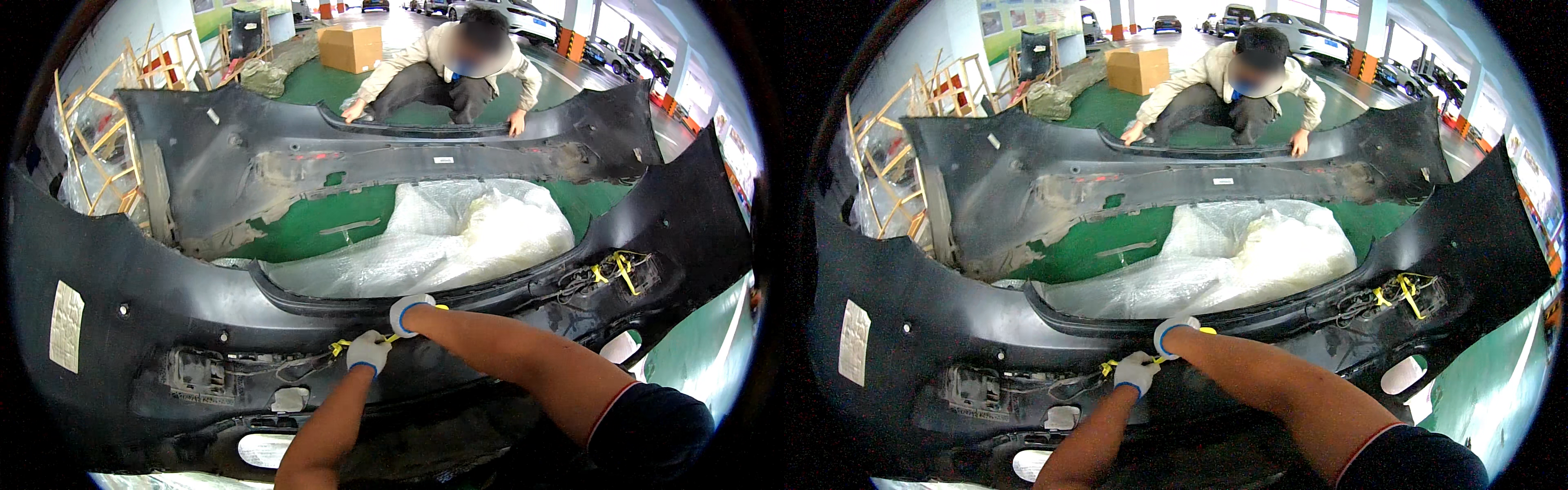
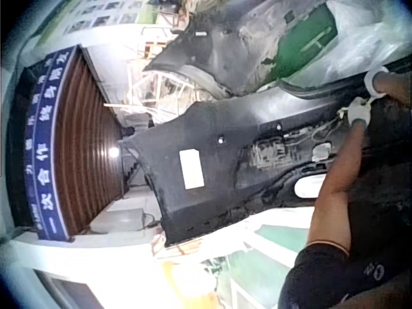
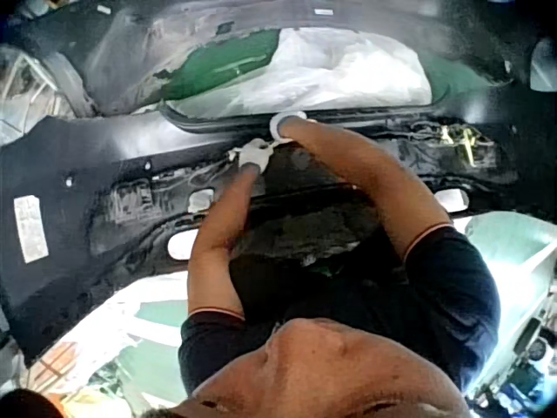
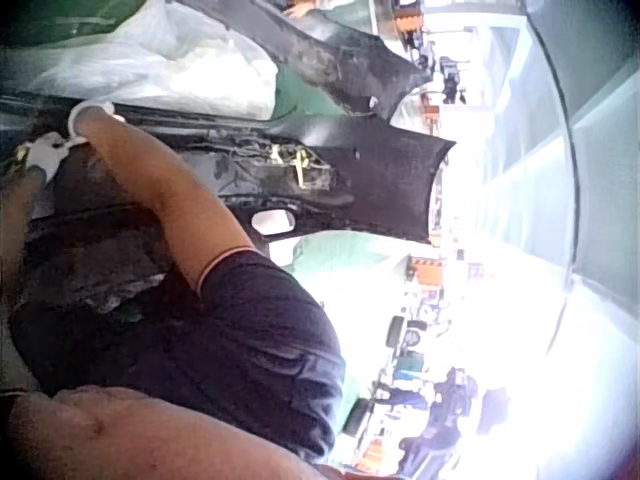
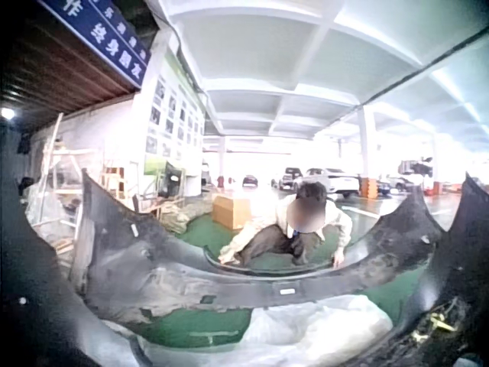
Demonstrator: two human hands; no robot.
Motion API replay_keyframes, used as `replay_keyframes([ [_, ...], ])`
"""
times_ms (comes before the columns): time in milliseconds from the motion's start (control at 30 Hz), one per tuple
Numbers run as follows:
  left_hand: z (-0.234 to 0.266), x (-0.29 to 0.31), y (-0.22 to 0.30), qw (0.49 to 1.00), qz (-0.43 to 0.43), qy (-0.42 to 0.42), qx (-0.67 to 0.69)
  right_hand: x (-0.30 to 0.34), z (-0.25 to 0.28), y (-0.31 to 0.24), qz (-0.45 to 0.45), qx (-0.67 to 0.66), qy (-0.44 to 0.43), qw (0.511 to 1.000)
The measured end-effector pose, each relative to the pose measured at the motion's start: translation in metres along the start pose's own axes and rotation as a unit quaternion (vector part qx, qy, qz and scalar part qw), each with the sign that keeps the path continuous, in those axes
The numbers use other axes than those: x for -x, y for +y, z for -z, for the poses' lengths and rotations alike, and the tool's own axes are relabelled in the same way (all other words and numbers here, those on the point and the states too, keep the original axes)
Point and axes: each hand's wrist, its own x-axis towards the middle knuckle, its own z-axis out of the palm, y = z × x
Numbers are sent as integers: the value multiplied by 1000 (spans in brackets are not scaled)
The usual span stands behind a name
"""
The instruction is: The person walks through a garage and approaches a car bumper lying on the floor. They use yellow tape to secure a bundle of wires on the back of the bumper, wrapping the tape around the wires multiple times to hold them in place.
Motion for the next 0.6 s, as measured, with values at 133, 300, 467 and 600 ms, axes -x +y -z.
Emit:
replay_keyframes([
  [133, -4, 2, -7, 1000, -7, 16, 21, -9, -6, -1, -32, -12, 39, 999],
  [300, -10, -6, -13, 999, 3, 23, 44, -14, -28, -4, -54, -62, 142, 987],
  [467, -13, -9, -19, 999, 13, 15, 32, -19, -39, 3, -132, -29, 284, 949],
  [600, -4, -8, -11, 1000, 3, 19, 24, -14, 19, 113, -140, -47, 202, 968],
])
